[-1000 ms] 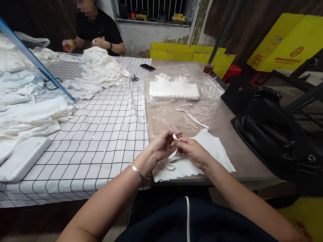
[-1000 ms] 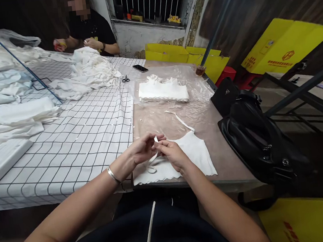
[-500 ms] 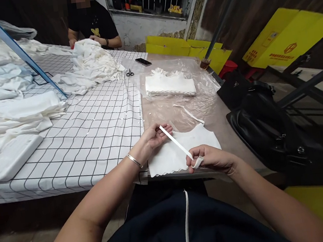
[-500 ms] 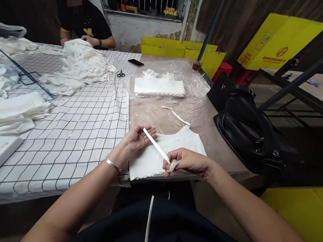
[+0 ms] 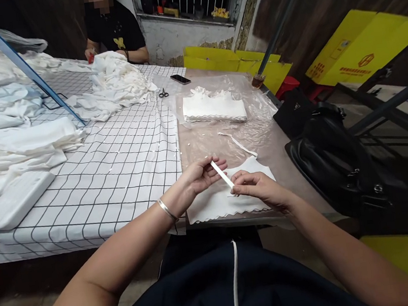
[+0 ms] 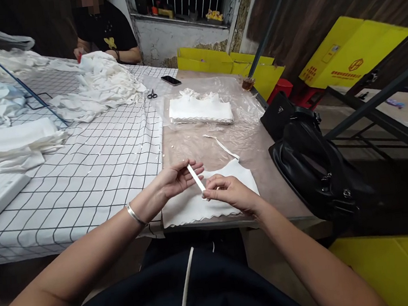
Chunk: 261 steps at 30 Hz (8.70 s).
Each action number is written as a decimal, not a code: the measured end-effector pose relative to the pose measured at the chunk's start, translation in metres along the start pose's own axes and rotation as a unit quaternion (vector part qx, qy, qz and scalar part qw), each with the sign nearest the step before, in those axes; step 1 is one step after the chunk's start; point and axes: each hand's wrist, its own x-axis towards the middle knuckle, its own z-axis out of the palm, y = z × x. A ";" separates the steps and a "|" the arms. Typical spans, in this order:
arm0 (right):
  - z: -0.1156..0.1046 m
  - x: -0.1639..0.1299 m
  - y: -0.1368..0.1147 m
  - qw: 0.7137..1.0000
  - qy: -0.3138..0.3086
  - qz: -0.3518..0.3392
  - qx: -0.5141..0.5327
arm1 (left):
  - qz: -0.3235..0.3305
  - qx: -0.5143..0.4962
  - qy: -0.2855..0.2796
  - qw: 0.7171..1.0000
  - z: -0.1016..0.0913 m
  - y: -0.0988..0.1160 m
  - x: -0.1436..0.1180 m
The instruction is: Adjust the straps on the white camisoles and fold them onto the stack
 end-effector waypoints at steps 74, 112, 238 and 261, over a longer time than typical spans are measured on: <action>0.038 0.080 0.041 0.988 0.010 -0.080 -0.128 | 0.205 0.683 0.111 0.692 -0.056 -0.014 -0.017; -0.110 0.094 0.036 0.891 0.304 0.033 -0.337 | 0.294 0.879 -0.076 0.368 -0.074 -0.027 -0.066; -0.065 0.061 0.062 0.980 0.136 -0.119 -0.081 | 0.253 0.661 0.075 0.702 0.016 -0.054 0.061; -0.071 0.057 0.070 0.952 0.183 -0.178 -0.169 | 0.223 0.677 0.075 0.697 0.016 -0.053 0.061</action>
